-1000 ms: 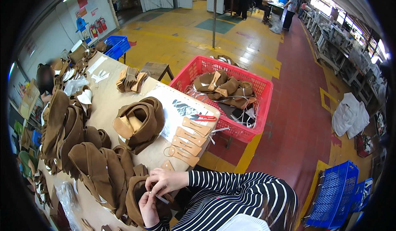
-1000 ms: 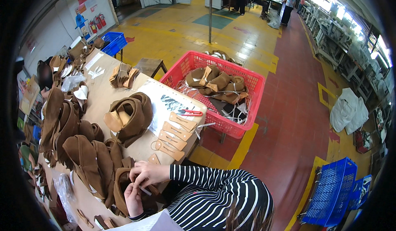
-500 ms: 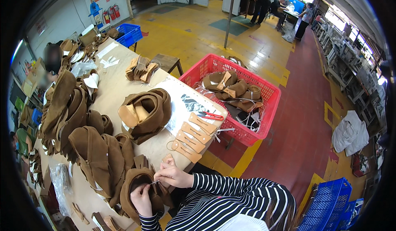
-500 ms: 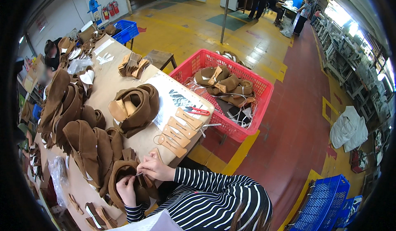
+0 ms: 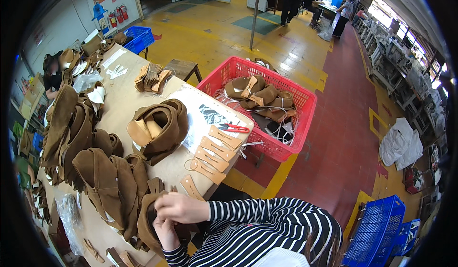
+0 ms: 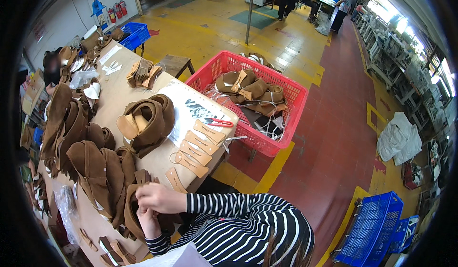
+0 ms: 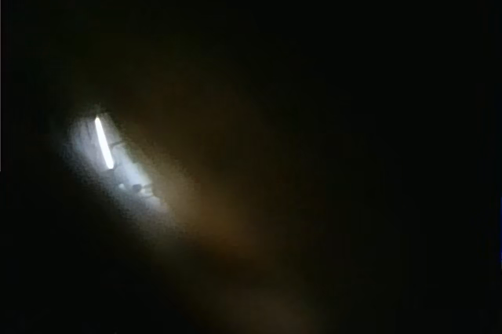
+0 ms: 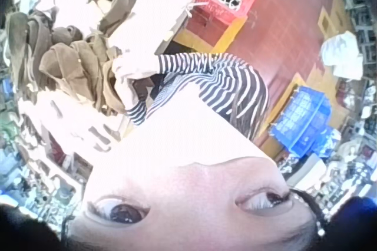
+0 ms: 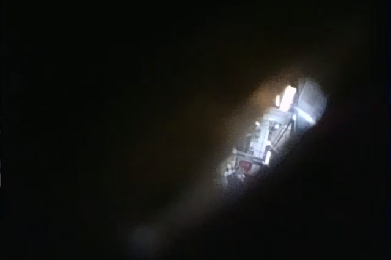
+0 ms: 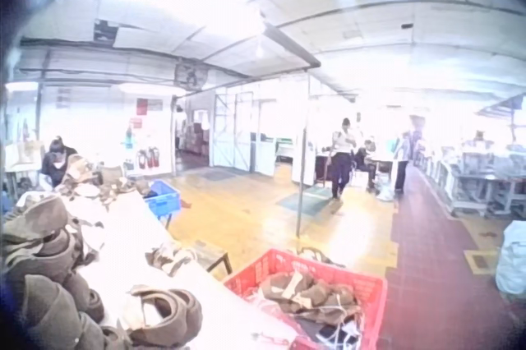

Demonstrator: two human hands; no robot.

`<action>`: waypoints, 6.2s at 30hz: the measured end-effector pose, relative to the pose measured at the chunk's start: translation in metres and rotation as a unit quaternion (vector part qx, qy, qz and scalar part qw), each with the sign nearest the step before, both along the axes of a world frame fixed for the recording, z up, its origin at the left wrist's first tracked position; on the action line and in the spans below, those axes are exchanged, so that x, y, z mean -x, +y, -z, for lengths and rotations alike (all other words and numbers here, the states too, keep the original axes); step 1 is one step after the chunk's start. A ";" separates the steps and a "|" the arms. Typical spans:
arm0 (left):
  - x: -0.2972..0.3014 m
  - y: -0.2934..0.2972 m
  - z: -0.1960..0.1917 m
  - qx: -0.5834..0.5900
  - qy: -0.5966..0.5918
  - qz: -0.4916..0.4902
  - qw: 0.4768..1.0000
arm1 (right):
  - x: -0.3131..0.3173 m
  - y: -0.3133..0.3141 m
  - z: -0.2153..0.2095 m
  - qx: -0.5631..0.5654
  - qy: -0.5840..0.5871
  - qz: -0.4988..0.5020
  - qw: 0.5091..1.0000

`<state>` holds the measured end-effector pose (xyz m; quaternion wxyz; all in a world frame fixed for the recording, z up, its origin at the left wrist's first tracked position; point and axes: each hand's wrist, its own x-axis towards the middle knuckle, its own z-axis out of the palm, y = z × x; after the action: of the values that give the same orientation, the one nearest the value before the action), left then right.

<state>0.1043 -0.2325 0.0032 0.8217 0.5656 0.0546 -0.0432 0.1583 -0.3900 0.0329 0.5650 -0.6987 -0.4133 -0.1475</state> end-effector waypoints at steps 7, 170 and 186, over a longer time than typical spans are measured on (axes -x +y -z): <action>-0.005 -0.007 -0.015 -0.313 -0.091 -0.087 0.941 | -0.015 0.002 0.005 -0.010 0.097 -0.014 0.995; 0.050 -0.020 -0.087 -0.058 -0.150 0.094 0.983 | -0.106 -0.084 -0.244 0.447 -0.510 -0.140 0.721; 0.057 -0.012 -0.079 -0.050 -0.093 0.067 0.992 | -0.085 -0.105 -0.236 0.468 -0.493 -0.055 0.731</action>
<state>0.0470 -0.2443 0.0820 0.7895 0.6096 -0.0578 -0.0423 0.2431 -0.4947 0.2688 -0.1096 -0.6798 -0.6884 -0.2281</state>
